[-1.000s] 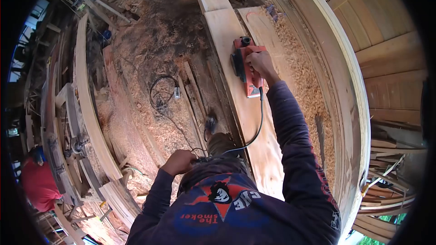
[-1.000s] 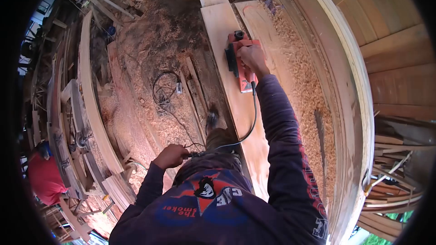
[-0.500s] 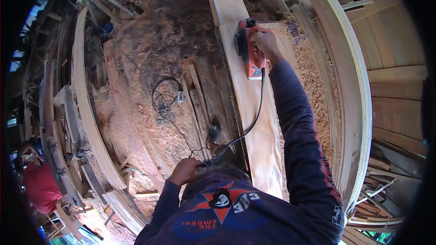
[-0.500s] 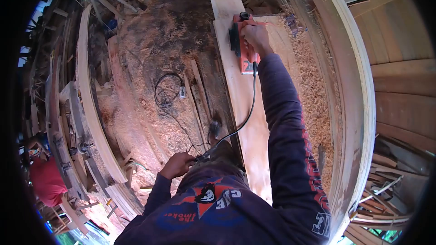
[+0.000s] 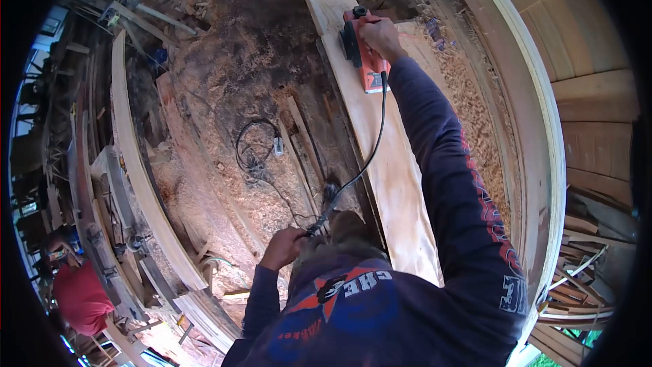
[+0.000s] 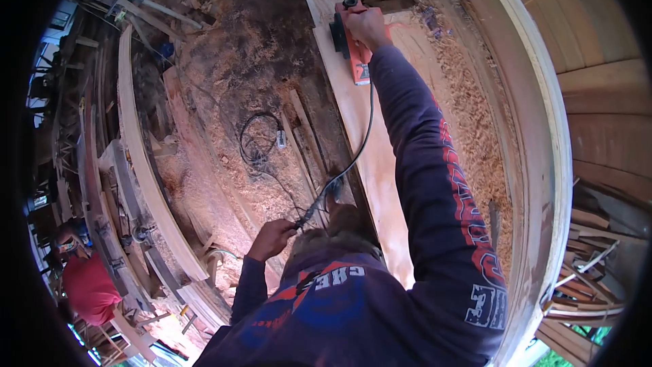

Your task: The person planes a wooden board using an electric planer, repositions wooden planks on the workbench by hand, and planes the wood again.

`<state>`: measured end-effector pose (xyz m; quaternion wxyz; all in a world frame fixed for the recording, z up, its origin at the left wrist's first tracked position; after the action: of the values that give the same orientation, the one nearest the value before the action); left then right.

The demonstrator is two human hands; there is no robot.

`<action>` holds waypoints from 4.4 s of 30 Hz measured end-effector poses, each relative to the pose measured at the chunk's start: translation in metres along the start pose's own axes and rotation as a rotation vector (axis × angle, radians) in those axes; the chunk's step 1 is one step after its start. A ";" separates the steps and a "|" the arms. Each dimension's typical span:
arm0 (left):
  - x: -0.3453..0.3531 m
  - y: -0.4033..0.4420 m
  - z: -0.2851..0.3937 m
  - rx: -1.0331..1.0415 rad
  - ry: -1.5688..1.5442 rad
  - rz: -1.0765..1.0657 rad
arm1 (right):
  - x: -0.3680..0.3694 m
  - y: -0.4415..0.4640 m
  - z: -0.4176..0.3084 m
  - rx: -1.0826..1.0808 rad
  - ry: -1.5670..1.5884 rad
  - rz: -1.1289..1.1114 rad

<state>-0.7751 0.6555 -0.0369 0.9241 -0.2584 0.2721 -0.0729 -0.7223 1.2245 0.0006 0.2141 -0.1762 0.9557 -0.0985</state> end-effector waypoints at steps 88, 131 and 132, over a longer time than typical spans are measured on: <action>1.015 -0.447 0.440 1.378 0.802 -1.092 | -0.003 -1.601 0.654 1.187 0.270 0.908; 0.845 -0.367 0.331 1.041 1.107 -1.092 | -0.034 -1.528 0.665 1.224 0.077 0.625; 0.853 -0.357 0.317 1.144 1.033 -0.986 | -0.036 -1.531 0.667 1.228 0.080 0.636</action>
<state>0.1160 0.2537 -0.0218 0.5386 0.2169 0.4329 -0.6896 0.0552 -0.2428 -0.1748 0.2583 0.2693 0.7392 -0.5607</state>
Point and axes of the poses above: each hand's wrist, its own y-axis towards the middle knuckle, its own x-axis out of the palm, z = x × y, the point moved 9 cm from there along y, towards the middle knuckle, and after that the axes turned 2 degrees about x, right-handed, at the moved point
